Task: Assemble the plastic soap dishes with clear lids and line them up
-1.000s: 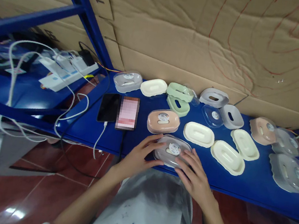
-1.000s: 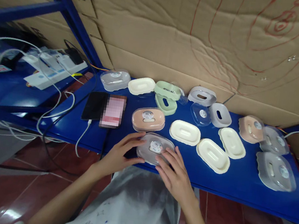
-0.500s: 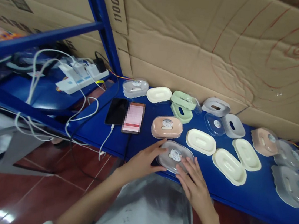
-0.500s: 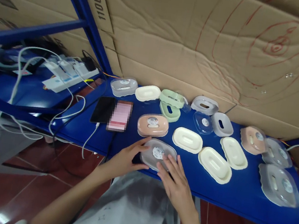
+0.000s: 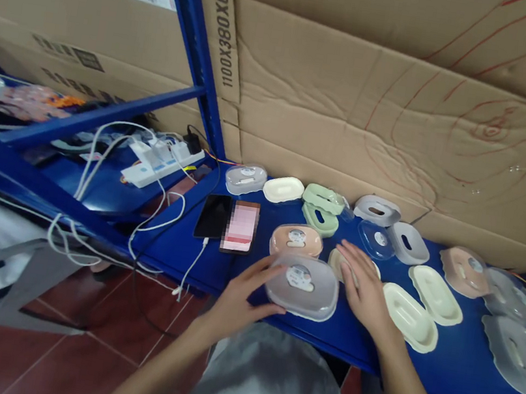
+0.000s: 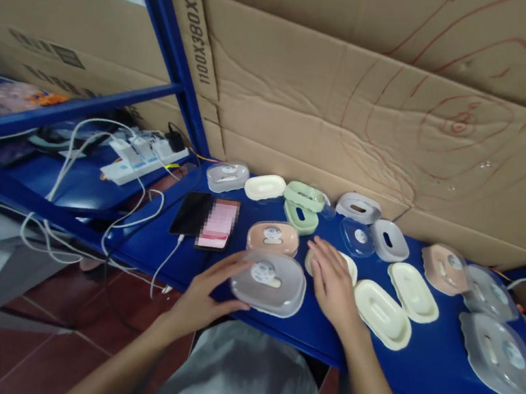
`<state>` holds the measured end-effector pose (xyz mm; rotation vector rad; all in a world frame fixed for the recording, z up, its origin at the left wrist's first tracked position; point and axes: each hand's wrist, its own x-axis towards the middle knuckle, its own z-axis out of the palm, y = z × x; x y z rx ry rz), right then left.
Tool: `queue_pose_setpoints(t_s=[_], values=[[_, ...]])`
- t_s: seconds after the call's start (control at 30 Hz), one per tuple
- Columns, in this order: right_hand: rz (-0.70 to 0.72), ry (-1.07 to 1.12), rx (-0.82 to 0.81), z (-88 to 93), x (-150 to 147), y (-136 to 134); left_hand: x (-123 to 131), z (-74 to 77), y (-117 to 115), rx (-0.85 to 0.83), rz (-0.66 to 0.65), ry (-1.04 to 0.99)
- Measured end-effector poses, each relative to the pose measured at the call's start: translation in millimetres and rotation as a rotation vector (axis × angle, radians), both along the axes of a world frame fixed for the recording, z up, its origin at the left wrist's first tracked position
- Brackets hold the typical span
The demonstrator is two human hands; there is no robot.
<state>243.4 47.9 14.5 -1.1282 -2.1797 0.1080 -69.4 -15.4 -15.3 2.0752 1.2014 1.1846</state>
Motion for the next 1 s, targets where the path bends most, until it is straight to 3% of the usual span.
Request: queue_pose_setpoints(t_s=[0.13, 0.3, 0.53, 0.7, 0.87, 1.0], values=[[0.136, -0.236, -0.028, -4.5, -37.2, 28.1, -30.4, 22.5, 14.9, 0.137, 0.245, -0.039], [0.141, -0.357, -0.007, -9.7, -51.6, -0.6, -45.2, 30.7, 62.3, 0.241, 0.42, 0.086], [0.028, -0.333, -0.008, -13.4, -18.7, -56.3, -24.9, 15.3, 113.0, 0.073, 0.299, 0.328], [-0.011, -0.312, -0.017, -18.3, -13.7, -67.0, -14.9, 8.1, 127.0, -0.053, 0.25, 0.414], [0.016, -0.23, -0.018, -23.7, -8.2, -59.9, -19.1, 27.4, 139.8, 0.011, 0.187, 0.439], [-0.059, -0.118, -0.006, -31.1, -1.2, -55.8, -20.3, 55.3, 174.2, 0.021, 0.184, 0.479]])
